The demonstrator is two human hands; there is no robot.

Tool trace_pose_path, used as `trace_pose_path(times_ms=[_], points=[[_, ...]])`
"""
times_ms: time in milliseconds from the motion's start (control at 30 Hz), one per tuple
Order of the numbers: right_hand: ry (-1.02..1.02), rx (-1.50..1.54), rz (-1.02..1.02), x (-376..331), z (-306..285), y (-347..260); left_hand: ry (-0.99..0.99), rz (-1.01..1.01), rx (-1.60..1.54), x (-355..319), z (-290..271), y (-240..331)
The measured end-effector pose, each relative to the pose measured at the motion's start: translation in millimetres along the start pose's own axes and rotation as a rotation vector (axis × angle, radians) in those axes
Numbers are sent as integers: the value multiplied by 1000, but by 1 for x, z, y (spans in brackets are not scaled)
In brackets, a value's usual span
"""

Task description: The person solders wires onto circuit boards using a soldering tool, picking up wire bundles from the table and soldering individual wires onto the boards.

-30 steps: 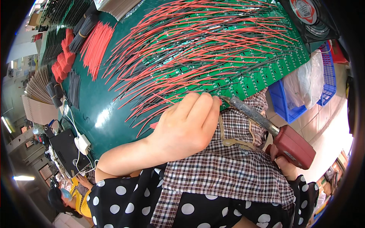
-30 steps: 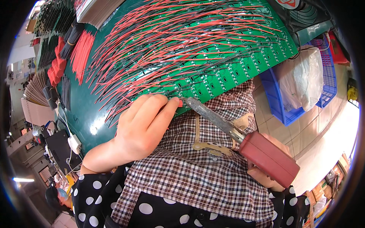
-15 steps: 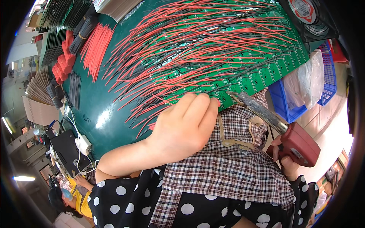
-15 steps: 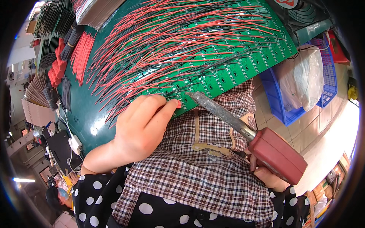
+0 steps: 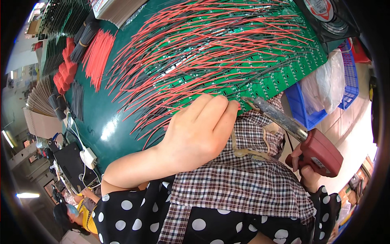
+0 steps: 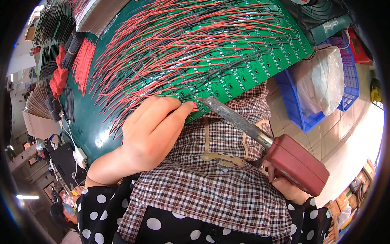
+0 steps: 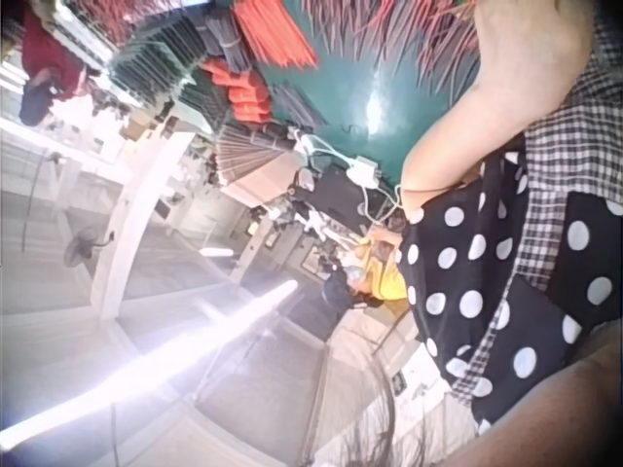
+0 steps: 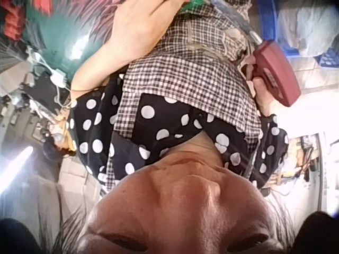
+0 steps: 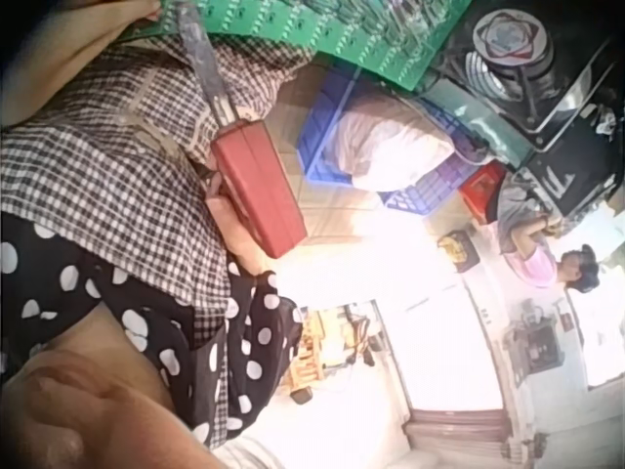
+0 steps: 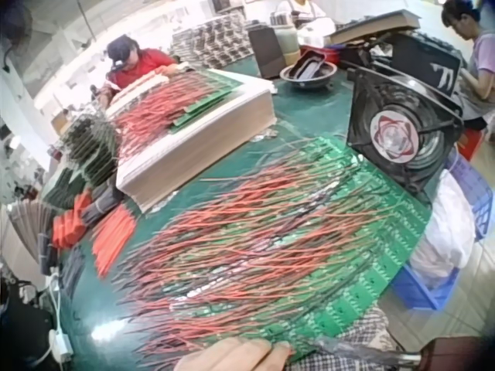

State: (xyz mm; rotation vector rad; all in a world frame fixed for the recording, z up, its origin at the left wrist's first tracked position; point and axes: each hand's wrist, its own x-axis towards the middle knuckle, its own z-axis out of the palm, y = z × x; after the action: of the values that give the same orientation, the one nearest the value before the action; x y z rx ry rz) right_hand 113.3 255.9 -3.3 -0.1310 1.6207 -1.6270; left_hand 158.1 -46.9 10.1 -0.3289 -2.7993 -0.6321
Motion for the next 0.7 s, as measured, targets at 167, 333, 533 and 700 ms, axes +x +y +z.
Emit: trace_pose_path(times_ms=[167,333,533,700], points=[[15,-57,25,0,-1,-3,44,-34,-63,4,-8,-13],[-48,-53,-96,-1,0,-10,69,-185,-110,3,-14,-17],[-51,75,-110,-1,3,-10,-73,-339,-208,-4,-12,-6],[42,5,-29,-3,6,-5,-91,-294,-128,-2,-11,-6]])
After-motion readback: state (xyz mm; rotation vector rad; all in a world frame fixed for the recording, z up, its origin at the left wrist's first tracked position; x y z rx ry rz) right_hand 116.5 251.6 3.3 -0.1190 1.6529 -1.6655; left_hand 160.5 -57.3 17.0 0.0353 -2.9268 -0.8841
